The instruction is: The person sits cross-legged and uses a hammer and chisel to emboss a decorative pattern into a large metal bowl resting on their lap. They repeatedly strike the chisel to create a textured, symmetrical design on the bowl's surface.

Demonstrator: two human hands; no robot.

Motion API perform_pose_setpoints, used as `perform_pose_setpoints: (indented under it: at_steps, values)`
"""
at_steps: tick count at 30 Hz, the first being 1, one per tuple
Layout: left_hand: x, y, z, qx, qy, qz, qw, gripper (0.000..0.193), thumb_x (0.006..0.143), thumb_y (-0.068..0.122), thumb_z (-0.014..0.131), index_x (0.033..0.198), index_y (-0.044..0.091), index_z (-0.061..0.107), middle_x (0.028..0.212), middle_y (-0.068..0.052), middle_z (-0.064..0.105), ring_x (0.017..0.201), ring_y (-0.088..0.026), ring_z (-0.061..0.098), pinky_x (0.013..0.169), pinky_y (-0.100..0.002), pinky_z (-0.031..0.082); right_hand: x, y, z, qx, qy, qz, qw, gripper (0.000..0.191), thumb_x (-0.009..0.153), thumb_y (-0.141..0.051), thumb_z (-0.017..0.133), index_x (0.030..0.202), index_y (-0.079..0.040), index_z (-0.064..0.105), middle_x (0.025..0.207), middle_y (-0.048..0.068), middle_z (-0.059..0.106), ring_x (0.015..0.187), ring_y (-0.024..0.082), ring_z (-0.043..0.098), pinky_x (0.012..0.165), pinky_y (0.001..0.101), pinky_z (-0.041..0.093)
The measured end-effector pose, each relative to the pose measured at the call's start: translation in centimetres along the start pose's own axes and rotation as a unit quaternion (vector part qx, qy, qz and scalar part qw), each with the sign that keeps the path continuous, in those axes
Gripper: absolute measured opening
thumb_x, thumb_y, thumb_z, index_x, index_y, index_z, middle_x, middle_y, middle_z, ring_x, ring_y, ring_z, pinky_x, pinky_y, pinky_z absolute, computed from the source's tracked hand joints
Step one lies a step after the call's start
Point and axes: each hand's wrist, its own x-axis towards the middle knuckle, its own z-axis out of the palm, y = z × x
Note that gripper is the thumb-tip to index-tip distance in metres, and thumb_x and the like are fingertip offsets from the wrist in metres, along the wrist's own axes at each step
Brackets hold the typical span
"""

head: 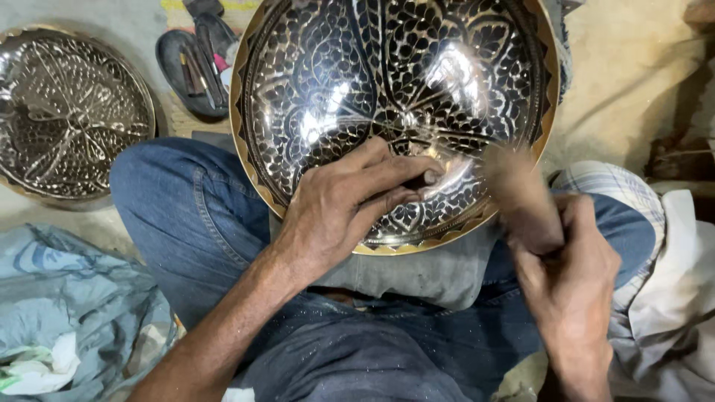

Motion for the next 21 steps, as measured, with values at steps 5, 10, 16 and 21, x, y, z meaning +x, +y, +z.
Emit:
perform_pose_setpoints:
  at_steps: [5, 10, 16, 21]
  values:
    - [-0.3, 0.1, -0.1, -0.003, -0.002, 0.001, 1.0, 0.041, 0.097, 0.016, 0.07, 0.137, 0.023, 0.064, 0.091, 0.003, 0.056, 0.073, -0.008, 0.06, 0.063, -0.022, 0.061, 0.2, -0.9, -0.2, 0.072, -0.028, 0.107, 0.991, 0.037, 0.083, 0.0, 0.076, 0.113, 0.001, 0.055, 0.095, 0.018, 0.064, 0.081, 0.036, 0.066, 0.074, 0.0425, 0.052]
    - [-0.7, 0.4, -0.4, -0.001, -0.006, -0.005, 1.0, 0.042, 0.094, 0.012, 0.072, 0.135, 0.022, 0.066, 0.091, 0.002, 0.055, 0.073, -0.009, 0.06, 0.064, -0.025, 0.06, 0.0, -1.1, -0.3, 0.027, -0.025, 0.07, 0.997, 0.04, 0.077, -0.001, 0.077, 0.112, 0.001, 0.056, 0.091, 0.019, 0.063, 0.078, 0.036, 0.064, 0.074, 0.0432, 0.051]
    - [-0.9, 0.8, -0.5, -0.009, -0.015, -0.008, 1.0, 0.042, 0.093, 0.009, 0.072, 0.133, 0.023, 0.069, 0.089, 0.0, 0.055, 0.072, -0.011, 0.06, 0.063, -0.025, 0.061, -0.5, -1.2, -0.7, 0.039, -0.039, 0.078, 0.995, 0.039, 0.078, -0.002, 0.077, 0.111, 0.001, 0.055, 0.092, 0.019, 0.064, 0.081, 0.035, 0.067, 0.073, 0.0425, 0.052]
    - [-1.0, 1.4, -0.7, -0.005, -0.025, -0.03, 0.999, 0.037, 0.094, 0.011, 0.074, 0.13, 0.019, 0.072, 0.089, -0.001, 0.058, 0.073, -0.013, 0.062, 0.062, -0.028, 0.06, -0.6, -1.3, -1.1, -0.008, -0.022, 0.018, 1.0, 0.039, 0.075, 0.001, 0.077, 0.109, 0.001, 0.058, 0.092, 0.022, 0.065, 0.085, 0.039, 0.067, 0.074, 0.0439, 0.052]
